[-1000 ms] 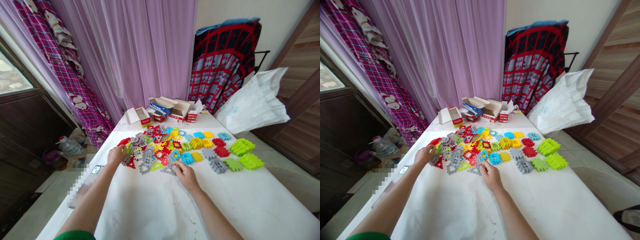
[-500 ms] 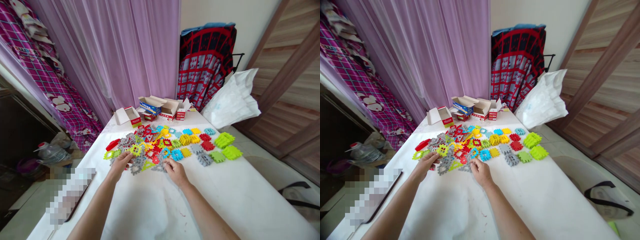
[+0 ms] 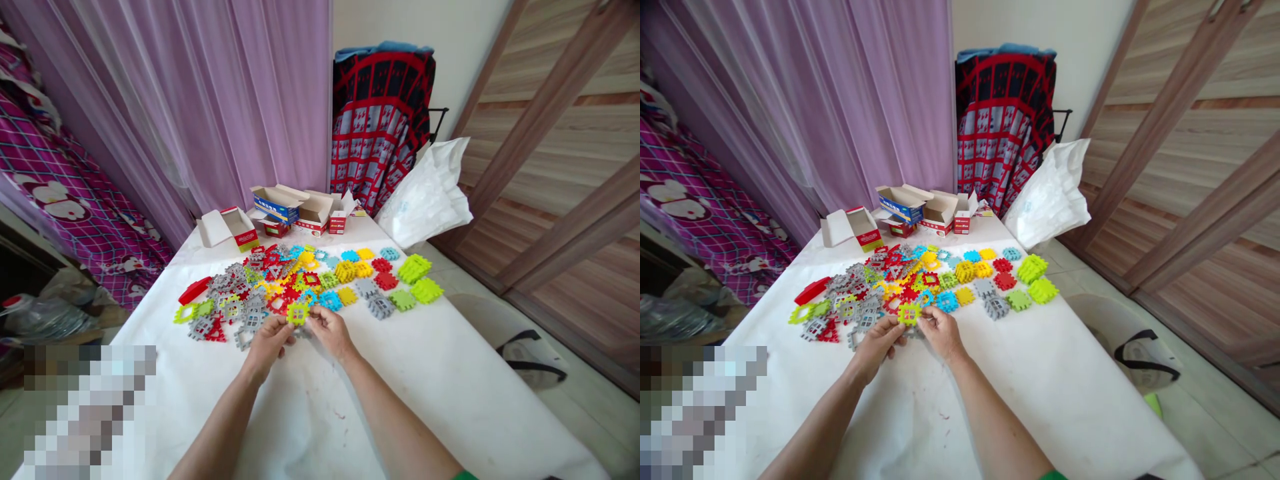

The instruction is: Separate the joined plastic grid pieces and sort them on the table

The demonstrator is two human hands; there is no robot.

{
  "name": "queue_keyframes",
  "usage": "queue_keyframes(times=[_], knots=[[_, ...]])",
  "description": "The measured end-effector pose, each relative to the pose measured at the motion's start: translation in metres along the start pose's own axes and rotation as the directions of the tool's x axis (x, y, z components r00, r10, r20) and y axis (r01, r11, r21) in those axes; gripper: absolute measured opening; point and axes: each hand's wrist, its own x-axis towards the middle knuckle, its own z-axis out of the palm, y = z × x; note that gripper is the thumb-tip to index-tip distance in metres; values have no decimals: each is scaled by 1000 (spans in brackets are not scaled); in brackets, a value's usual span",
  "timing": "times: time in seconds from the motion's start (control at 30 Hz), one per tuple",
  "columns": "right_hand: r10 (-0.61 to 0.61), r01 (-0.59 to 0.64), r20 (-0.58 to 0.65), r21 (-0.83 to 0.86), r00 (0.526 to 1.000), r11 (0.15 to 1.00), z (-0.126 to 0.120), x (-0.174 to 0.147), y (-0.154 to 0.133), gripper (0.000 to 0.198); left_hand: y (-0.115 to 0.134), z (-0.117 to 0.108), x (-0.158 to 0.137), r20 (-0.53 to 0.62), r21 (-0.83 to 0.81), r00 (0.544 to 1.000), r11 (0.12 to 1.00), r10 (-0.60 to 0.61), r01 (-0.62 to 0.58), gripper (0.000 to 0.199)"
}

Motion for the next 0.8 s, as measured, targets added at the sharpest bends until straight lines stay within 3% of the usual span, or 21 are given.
queue_keyframes(times=[0.13, 0.33, 0.57, 0.7, 0.8], knots=[[17, -16, -29, 27, 999, 999, -1, 1, 2, 25, -1, 2, 1, 9, 33, 1000, 999, 0, -1, 45], [18, -19, -16, -35, 1000, 999, -10, 3, -5, 31, 6, -7, 3, -83, 131, 994, 990, 69, -58, 54], [-43, 44, 20, -84, 999, 995, -12, 2, -8, 28, 9, -4, 3, -1, 229, 1000, 973, 22, -21, 36], [-20, 19, -32, -22, 999, 1000, -11, 3, -6, 31, 4, 2, 1, 56, 174, 997, 984, -54, 44, 44], [-50, 46, -52, -80, 997, 996, -12, 3, -7, 25, 2, 4, 1, 89, 179, 993, 982, -75, 58, 41]])
